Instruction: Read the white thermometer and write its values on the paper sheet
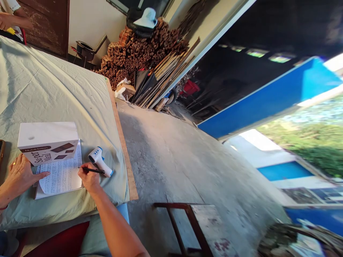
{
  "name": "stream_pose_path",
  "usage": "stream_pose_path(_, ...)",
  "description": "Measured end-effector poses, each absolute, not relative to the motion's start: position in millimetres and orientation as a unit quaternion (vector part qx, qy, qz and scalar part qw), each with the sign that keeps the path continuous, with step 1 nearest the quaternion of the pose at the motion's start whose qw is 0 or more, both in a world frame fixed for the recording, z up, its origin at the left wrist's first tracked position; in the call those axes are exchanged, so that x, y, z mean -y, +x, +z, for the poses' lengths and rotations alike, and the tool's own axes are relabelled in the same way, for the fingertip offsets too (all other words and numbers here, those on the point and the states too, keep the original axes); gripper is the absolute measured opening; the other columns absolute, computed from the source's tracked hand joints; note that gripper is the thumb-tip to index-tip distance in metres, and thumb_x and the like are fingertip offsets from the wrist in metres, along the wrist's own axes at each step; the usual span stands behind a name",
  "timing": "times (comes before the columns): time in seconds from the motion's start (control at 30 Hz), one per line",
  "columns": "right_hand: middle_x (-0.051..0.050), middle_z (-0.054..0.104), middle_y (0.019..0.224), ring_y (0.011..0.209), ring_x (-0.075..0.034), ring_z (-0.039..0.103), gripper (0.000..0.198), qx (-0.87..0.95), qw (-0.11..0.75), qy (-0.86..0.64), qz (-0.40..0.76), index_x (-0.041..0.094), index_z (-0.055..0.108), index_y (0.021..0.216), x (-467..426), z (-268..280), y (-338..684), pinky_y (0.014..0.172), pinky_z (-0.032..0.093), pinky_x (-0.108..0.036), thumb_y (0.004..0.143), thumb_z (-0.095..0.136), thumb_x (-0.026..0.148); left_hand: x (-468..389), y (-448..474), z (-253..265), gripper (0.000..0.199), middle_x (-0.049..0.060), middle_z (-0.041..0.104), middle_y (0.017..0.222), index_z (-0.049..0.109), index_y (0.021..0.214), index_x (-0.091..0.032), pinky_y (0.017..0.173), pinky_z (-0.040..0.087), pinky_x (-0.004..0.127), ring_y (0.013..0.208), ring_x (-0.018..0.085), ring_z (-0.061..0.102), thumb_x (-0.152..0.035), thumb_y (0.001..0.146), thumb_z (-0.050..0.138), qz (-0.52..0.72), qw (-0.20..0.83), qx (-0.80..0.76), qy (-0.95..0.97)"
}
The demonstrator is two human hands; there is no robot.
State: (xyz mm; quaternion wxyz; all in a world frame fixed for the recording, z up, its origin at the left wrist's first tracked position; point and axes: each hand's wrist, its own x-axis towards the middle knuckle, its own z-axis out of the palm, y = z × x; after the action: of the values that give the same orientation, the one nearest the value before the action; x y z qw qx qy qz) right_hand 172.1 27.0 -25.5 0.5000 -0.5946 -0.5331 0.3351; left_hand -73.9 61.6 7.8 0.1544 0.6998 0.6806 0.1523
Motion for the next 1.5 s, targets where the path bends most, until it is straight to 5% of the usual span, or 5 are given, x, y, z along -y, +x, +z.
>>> stream_pose_path(0.43,0.001,0.062,0.064,0.056,-0.014,0.057,0.004,0.597,0.502,-0.576,0.244,0.021,0.059,0.075,-29.7,-43.5,176.5,0.056,0.05,-0.026,0.075,0.057,0.024,-60.6,-72.8,8.4,0.093,0.021,0.046,0.133,0.024,0.142,-0.009,0.107,0.035,0.054,0.13,0.04,0.043,-0.056,0.069,0.059,0.154,0.148,-0.679,0.702)
stream_pose_path(1.5,0.001,0.062,0.065,0.056,-0.014,0.057,0.005,0.591,0.494,-0.589,0.243,0.022,0.058,0.076,-28.5,-42.6,178.1,0.055,0.05,-0.025,0.077,0.055,0.026,-60.4,-73.6,3.9,0.097,0.021,0.047,0.132,0.022,0.144,-0.008,0.105,0.037,0.055,0.127,0.04,0.046,-0.053,0.067,0.063,0.161,0.131,-0.678,0.706)
